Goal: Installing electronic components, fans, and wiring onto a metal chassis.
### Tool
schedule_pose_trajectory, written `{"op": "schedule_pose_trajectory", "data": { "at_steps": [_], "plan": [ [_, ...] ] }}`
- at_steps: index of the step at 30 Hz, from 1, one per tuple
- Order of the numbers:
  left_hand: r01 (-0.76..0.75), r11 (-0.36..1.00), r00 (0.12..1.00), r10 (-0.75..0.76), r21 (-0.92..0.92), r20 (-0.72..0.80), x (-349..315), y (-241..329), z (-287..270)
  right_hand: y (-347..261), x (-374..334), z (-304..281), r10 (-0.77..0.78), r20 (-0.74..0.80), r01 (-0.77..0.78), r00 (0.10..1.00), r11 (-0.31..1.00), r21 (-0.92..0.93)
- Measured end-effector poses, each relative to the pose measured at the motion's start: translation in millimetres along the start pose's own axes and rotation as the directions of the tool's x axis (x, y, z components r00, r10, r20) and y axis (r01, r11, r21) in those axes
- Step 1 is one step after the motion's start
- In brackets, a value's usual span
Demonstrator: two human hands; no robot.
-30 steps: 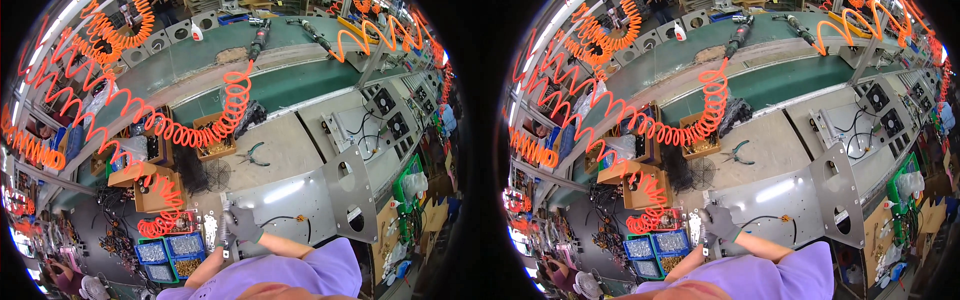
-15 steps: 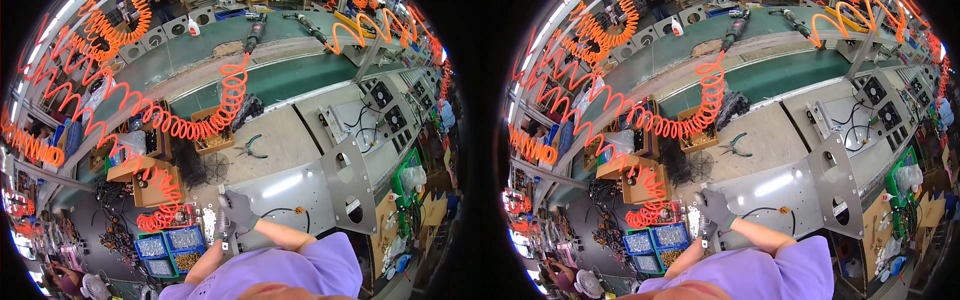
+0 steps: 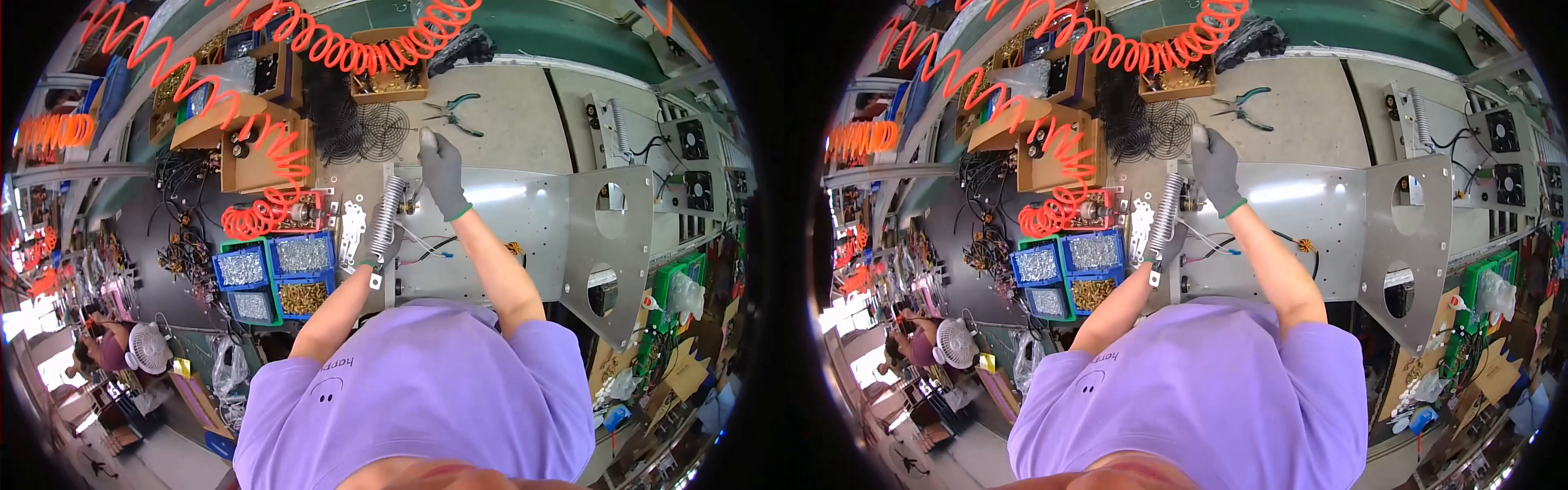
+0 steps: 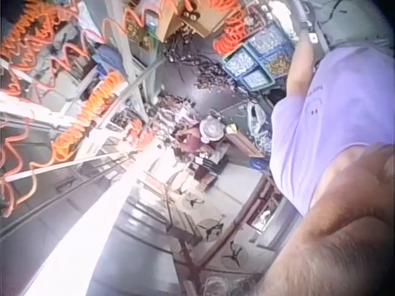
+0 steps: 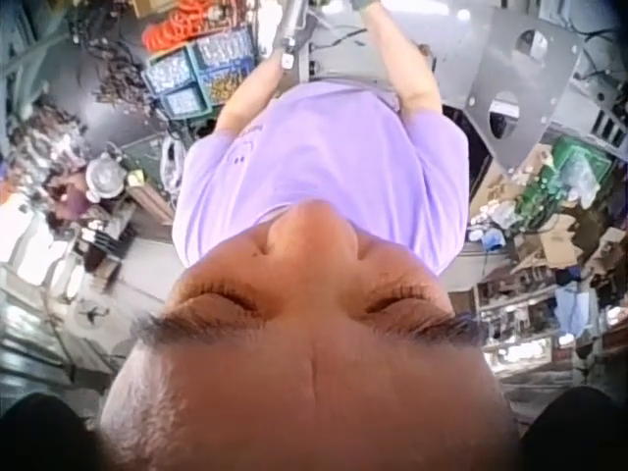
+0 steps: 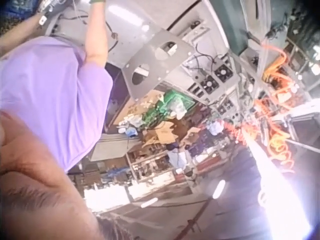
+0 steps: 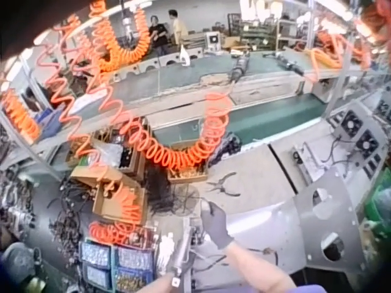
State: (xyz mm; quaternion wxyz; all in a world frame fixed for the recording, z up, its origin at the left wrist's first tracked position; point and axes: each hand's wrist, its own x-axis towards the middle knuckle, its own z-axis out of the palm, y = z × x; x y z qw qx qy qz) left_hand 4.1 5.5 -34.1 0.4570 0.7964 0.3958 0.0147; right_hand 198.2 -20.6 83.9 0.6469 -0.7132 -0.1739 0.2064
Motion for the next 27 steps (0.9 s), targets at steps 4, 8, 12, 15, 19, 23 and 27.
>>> {"op": "schedule_pose_trajectory", "data": {
  "at_steps": [4, 8, 12, 15, 19, 23, 27],
  "plan": [
    [-0.011, 0.998, 0.997, 0.015, 0.061, -0.069, 1.2, -14.1, 2.6, -19.8, -55.4, 14.2, -0.064, 0.043, 0.07, 0.997, 0.983, -0.167],
    [-0.104, 0.994, 0.984, 0.098, -0.03, -0.15, -10.2, -2.9, 2.5, -23.0, -103.1, 11.4, -0.235, 0.087, 0.245, 0.968, 0.961, -0.128],
    [0.19, 0.971, 0.982, -0.188, 0.146, -0.03, 12.5, 46.0, -12.7, -5.7, -131.0, 10.5, -0.438, 0.169, 0.467, 0.883, 0.857, -0.218],
    [0.232, 0.958, 0.972, -0.223, 0.169, -0.067, 21.5, 32.3, -6.7, -12.9, -116.1, 11.6, -0.35, 0.188, 0.386, 0.917, 0.898, -0.211],
    [0.012, 0.994, 0.985, -0.03, -0.105, -0.17, 38.2, -20.6, 20.4, -28.7, -88.0, 14.7, -0.291, 0.184, 0.325, 0.939, 0.926, -0.19],
    [0.098, 0.918, 0.99, -0.129, -0.384, -0.055, 72.8, -63.0, 25.7, -30.4, -95.6, 26.4, -0.33, 0.154, 0.356, 0.931, 0.913, -0.198],
    [-0.087, 0.984, 0.992, 0.072, -0.153, -0.102, 37.7, -39.1, 23.7, -10.9, -96.1, 17.9, -0.276, 0.16, 0.314, 0.948, 0.894, -0.319]
  ]
}}
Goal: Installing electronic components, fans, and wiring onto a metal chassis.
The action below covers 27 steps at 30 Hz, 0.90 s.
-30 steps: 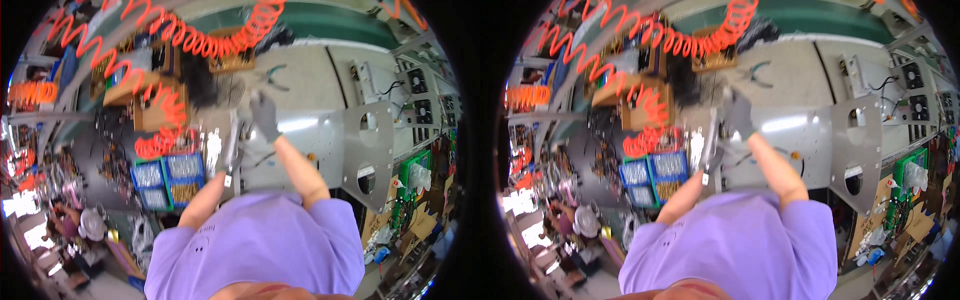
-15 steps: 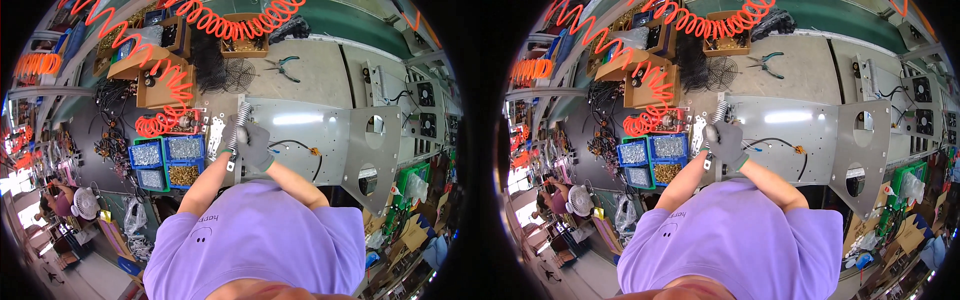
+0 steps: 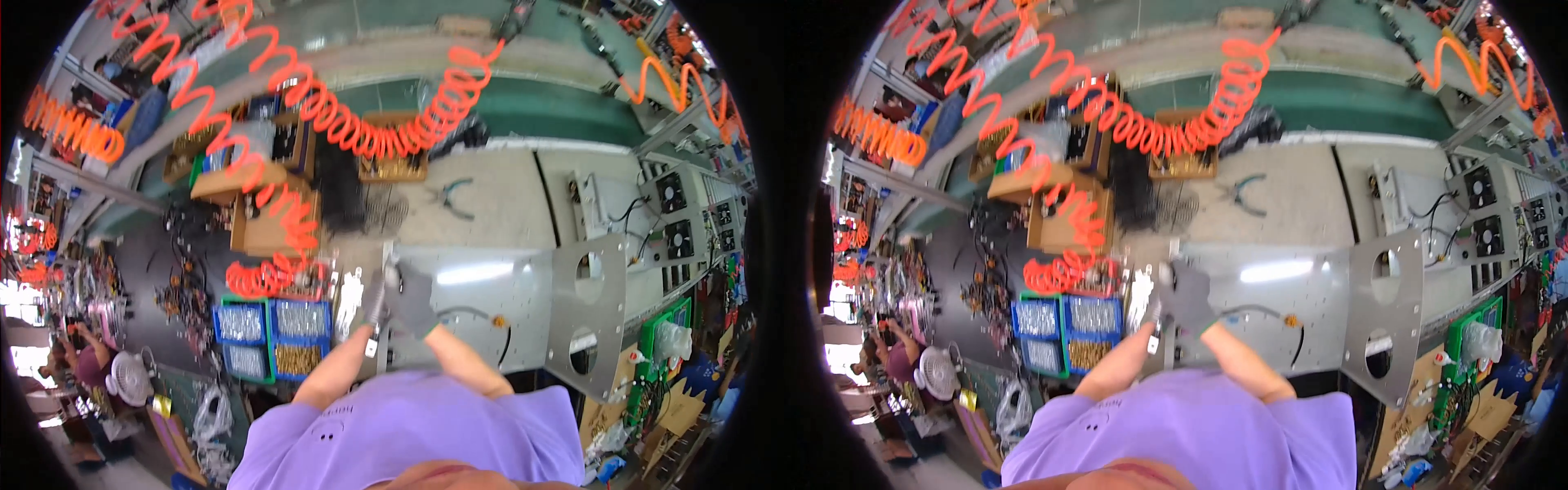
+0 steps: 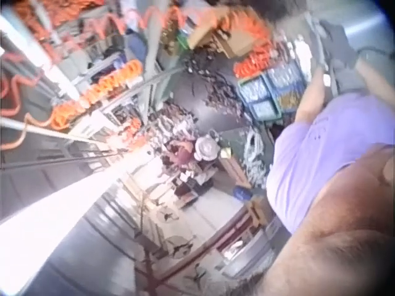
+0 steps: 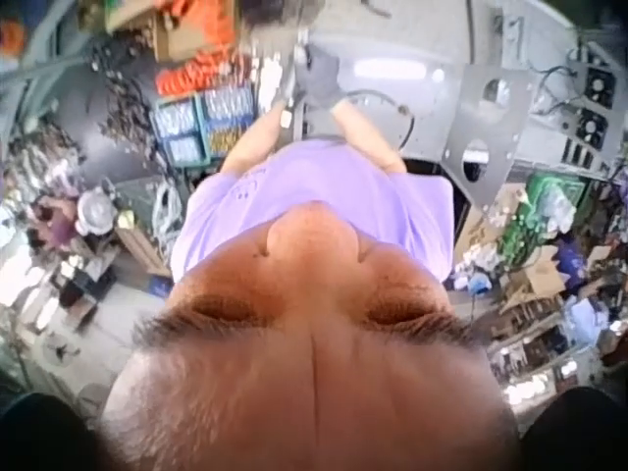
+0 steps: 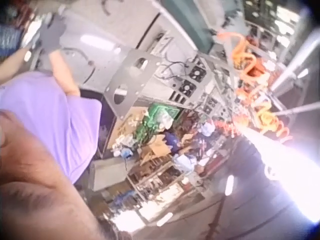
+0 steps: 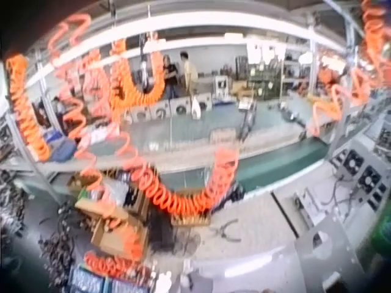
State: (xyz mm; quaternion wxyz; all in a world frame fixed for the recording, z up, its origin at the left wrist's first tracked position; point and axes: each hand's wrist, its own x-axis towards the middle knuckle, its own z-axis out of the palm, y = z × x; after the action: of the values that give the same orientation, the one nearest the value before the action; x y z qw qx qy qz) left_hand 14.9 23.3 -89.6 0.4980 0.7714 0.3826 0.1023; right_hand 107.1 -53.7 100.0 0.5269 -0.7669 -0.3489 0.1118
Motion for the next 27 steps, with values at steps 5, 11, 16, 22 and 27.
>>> {"op": "schedule_pose_trajectory", "data": {
  "at_steps": [5, 11, 16, 22, 27],
  "plan": [
    [-0.14, 0.942, 0.99, 0.142, 0.304, 0.014, -40.7, 44.6, -17.5, -8.3, 14.3, -3.9, -0.006, -0.069, 0.003, 0.998, 0.999, -0.053],
    [-0.091, 0.928, 0.993, 0.113, 0.361, -0.041, -27.0, 68.4, -23.8, 0.9, 53.9, 2.0, 0.106, -0.059, -0.107, 0.993, 0.994, -0.011],
    [-0.079, 0.955, 0.996, 0.087, 0.286, -0.016, -16.3, 20.4, -10.6, 11.4, 83.6, 16.6, 0.214, -0.029, -0.215, 0.976, 0.976, -0.046],
    [-0.074, 0.946, 0.995, 0.092, 0.317, -0.042, -10.3, 0.8, -4.2, -7.9, 22.6, -3.0, 0.203, -0.071, -0.197, 0.977, 0.977, 0.08],
    [-0.175, 0.933, 0.984, 0.179, 0.316, 0.015, -9.1, 4.4, -3.2, -8.4, -1.8, -1.5, 0.043, -0.127, -0.037, 0.991, 0.998, 0.053]
  ]
}}
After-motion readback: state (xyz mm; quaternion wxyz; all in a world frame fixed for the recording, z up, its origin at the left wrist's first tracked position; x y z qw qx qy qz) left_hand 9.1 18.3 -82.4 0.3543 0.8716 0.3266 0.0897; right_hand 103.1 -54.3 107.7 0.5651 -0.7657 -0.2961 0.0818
